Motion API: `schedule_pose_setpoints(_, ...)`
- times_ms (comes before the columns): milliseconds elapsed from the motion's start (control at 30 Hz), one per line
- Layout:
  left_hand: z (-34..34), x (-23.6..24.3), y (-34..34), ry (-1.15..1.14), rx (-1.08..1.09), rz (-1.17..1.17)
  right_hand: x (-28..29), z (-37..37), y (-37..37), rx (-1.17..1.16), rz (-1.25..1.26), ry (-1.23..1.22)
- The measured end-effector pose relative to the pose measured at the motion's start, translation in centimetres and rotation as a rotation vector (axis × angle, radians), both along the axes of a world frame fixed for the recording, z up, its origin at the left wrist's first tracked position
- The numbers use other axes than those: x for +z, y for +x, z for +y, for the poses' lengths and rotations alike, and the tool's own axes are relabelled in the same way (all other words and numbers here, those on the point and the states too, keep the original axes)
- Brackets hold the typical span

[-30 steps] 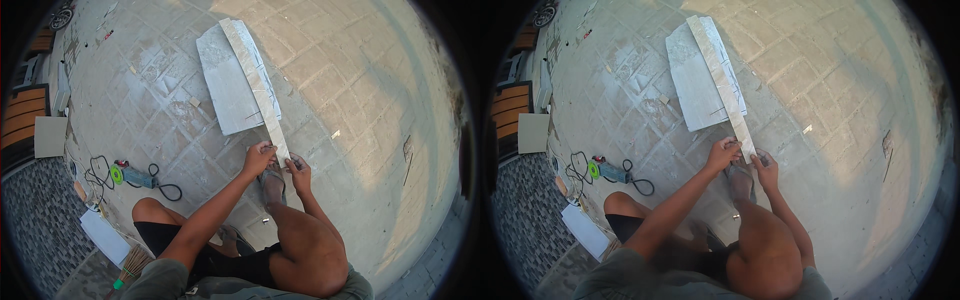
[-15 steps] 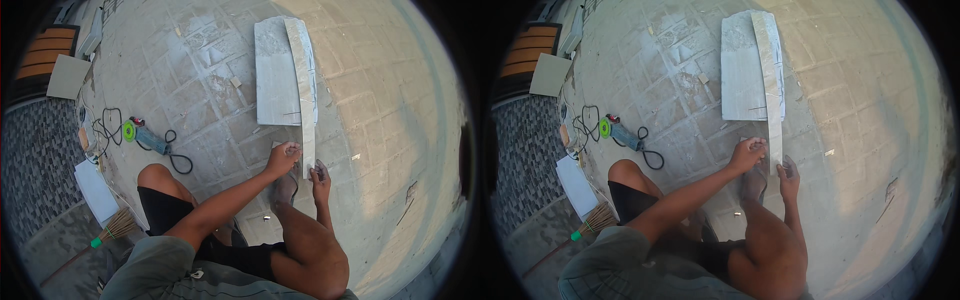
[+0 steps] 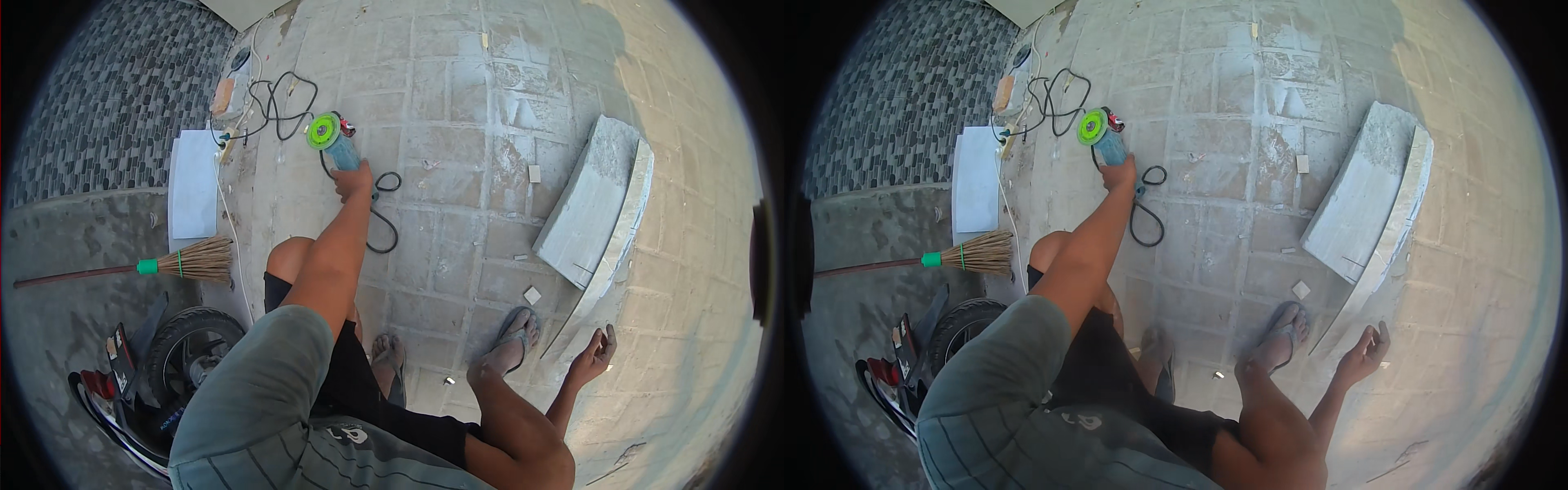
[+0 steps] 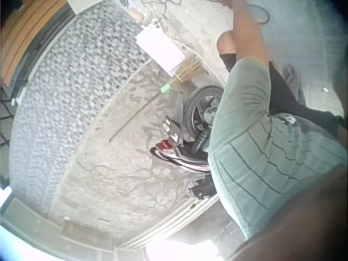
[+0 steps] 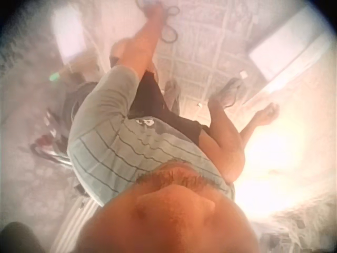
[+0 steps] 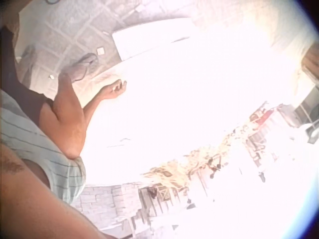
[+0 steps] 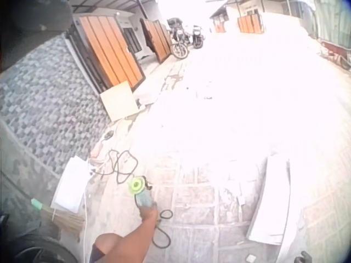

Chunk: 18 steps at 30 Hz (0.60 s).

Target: The person uses an angle grinder to cut a piece of stone tile. The person holds the tile steady with one hand while guiding the grinder along a marked line with the other.

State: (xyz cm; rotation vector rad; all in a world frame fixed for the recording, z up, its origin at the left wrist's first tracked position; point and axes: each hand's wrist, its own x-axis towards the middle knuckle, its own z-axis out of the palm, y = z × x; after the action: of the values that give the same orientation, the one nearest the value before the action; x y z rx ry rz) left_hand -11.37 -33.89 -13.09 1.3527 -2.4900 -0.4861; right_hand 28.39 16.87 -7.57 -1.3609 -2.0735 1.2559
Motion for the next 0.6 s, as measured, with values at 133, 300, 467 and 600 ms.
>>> schedule_pose_setpoints(133,-2.5,-0.2,-0.9,0.452,-0.035,-0.148,0.9,0.2,-1.6,0.273,0.103,0.108)
schedule_pose_setpoints(300,-0.7,3.8,1.9,0.761,-0.023,0.019,4.3,-2.9,-8.7,0.672,0.248,0.466)
schedule_pose_setpoints(467,4.6,14.7,5.6,1.13,-0.282,0.319,14.3,-11.7,-22.2,1.13,0.214,0.094)
schedule_pose_setpoints(600,7.4,27.2,7.8,1.401,-0.646,0.455,22.7,-19.4,-29.8,1.325,0.109,-0.417)
